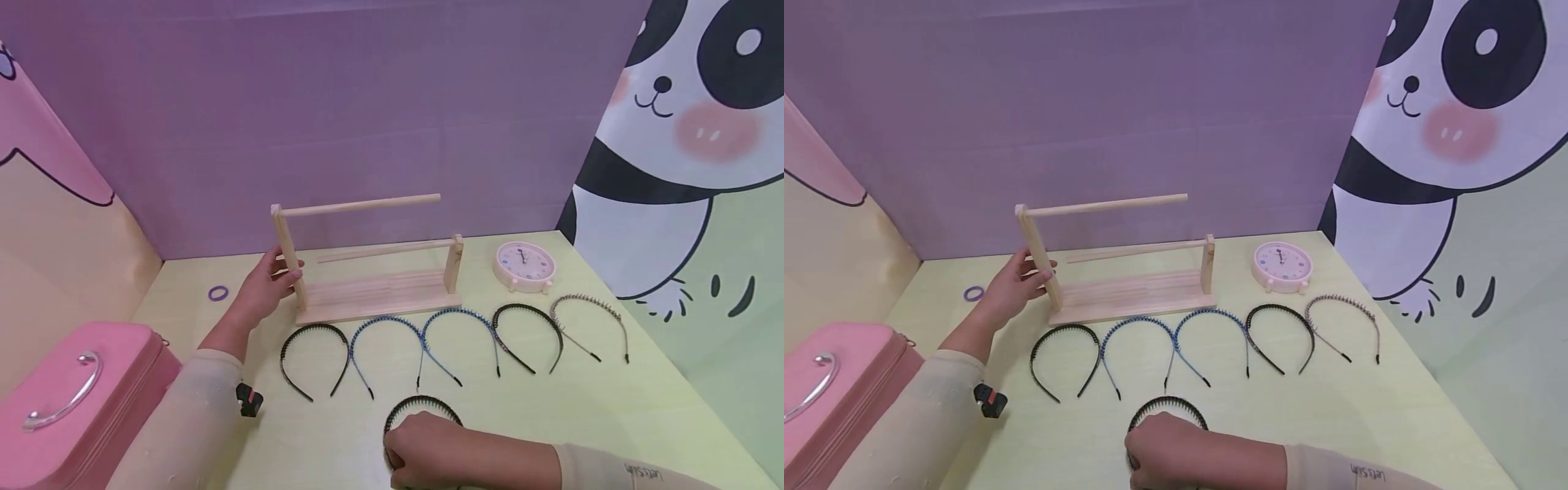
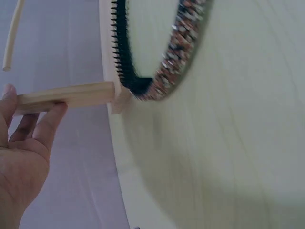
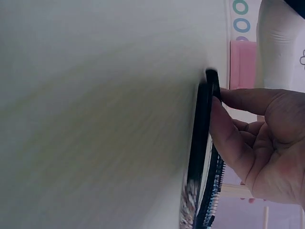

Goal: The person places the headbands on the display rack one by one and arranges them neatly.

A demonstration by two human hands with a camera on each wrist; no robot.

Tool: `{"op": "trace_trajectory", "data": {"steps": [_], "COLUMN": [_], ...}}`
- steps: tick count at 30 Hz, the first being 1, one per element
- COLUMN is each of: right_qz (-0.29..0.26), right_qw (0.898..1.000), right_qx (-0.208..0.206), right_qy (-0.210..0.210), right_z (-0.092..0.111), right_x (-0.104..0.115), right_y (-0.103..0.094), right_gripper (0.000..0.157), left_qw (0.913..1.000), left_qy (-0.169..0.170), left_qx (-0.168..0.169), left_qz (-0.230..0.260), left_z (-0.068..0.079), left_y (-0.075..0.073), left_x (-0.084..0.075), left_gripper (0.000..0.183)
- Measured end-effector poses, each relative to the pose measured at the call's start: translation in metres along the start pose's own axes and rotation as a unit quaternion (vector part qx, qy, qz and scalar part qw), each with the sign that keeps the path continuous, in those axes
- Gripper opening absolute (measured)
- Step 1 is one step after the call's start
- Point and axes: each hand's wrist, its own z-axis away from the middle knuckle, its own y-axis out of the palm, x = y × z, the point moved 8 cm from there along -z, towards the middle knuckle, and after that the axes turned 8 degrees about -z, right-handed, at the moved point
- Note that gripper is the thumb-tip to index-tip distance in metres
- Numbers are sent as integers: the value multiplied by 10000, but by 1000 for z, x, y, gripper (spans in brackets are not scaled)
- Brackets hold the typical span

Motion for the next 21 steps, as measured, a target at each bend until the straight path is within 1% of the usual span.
{"op": "trace_trajectory", "data": {"steps": [4, 7, 10, 12, 15, 19, 21], "right_qz": [2, 99, 272, 300, 235, -42, -169], "right_qw": [9999, 9995, 9987, 9981, 9979, 9974, 9963], "right_qx": [-141, -292, -394, -470, -551, -668, -766], "right_qy": [-31, -104, -192, -247, -261, -274, -354], "right_z": [3, 5, 8, 12, 19, 28, 31], "right_x": [0, 0, 3, 7, 14, 22, 25], "right_y": [-1, -3, -10, -19, -36, -58, -68], "right_gripper": [24, 26, 25, 23, 20, 20, 19], "left_qw": [9998, 9995, 9993, 9992, 9995, 9998, 9998], "left_qy": [-35, -117, -172, -195, -170, -146, -139], "left_qx": [82, 137, 143, 151, 146, 131, 122], "left_qz": [180, 257, 307, 318, 210, 83, 77], "left_z": [0, 2, 3, 3, 2, 1, 0], "left_y": [1, 2, 2, 1, 1, 0, 0], "left_x": [4, 2, 3, 4, 5, 5, 5], "left_gripper": [60, 59, 58, 57, 58, 60, 59]}}
